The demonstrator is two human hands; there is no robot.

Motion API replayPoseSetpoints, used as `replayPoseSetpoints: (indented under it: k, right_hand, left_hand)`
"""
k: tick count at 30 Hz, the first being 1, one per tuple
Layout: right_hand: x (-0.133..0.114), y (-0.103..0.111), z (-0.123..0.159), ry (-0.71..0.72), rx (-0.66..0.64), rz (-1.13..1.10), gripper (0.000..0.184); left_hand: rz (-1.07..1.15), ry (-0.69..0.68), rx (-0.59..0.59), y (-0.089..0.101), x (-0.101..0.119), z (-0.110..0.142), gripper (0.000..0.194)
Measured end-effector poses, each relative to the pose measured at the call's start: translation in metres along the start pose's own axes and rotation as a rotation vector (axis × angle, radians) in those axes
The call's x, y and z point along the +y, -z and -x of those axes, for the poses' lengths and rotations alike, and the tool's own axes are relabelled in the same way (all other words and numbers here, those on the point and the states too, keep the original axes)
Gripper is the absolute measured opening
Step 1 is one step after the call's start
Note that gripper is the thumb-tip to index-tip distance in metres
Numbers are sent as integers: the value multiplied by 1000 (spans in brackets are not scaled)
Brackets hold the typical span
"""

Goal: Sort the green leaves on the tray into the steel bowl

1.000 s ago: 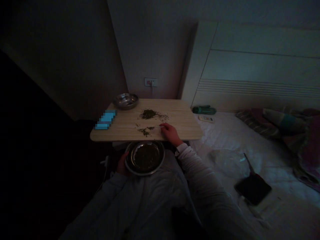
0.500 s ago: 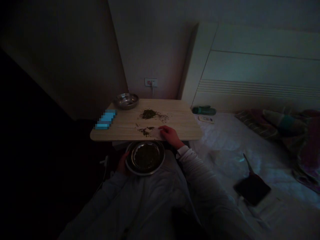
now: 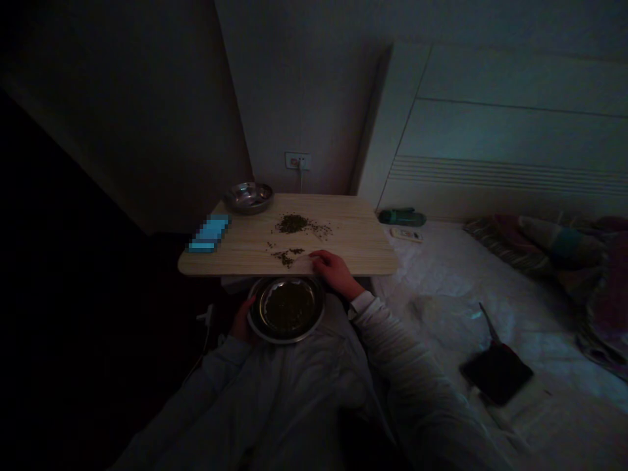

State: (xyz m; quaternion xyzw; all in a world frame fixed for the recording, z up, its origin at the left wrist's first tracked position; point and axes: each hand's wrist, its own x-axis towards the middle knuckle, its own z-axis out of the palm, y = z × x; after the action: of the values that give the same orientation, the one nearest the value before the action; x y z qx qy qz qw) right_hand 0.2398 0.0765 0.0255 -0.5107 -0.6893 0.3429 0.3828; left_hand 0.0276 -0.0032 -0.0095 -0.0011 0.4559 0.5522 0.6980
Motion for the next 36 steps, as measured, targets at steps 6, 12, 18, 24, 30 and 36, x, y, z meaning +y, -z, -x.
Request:
replayPoseSetpoints:
  k: [6, 12, 18, 24, 30, 36]
  right_hand:
    - [-2, 1, -10, 18, 26, 38, 35]
    - [-3, -3, -15, 44, 9, 49, 34]
    - [-2, -3, -17, 41, -31, 57, 34]
    - [-5, -4, -13, 40, -72, 60, 33]
    - [-9, -9, -5, 36, -133, 36, 30]
    - [-7, -4, -13, 2, 24, 41, 32]
  left_hand:
    - [-20, -41, 45, 1, 2, -1, 26]
    - [-5, -61, -1, 7, -1, -7, 24]
    - [0, -43, 11, 6, -1, -6, 27]
    - [11, -54, 11, 5, 0, -3, 28]
    - [10, -13, -13, 3, 1, 0, 28]
    - [3, -31, -14, 6, 0, -3, 28]
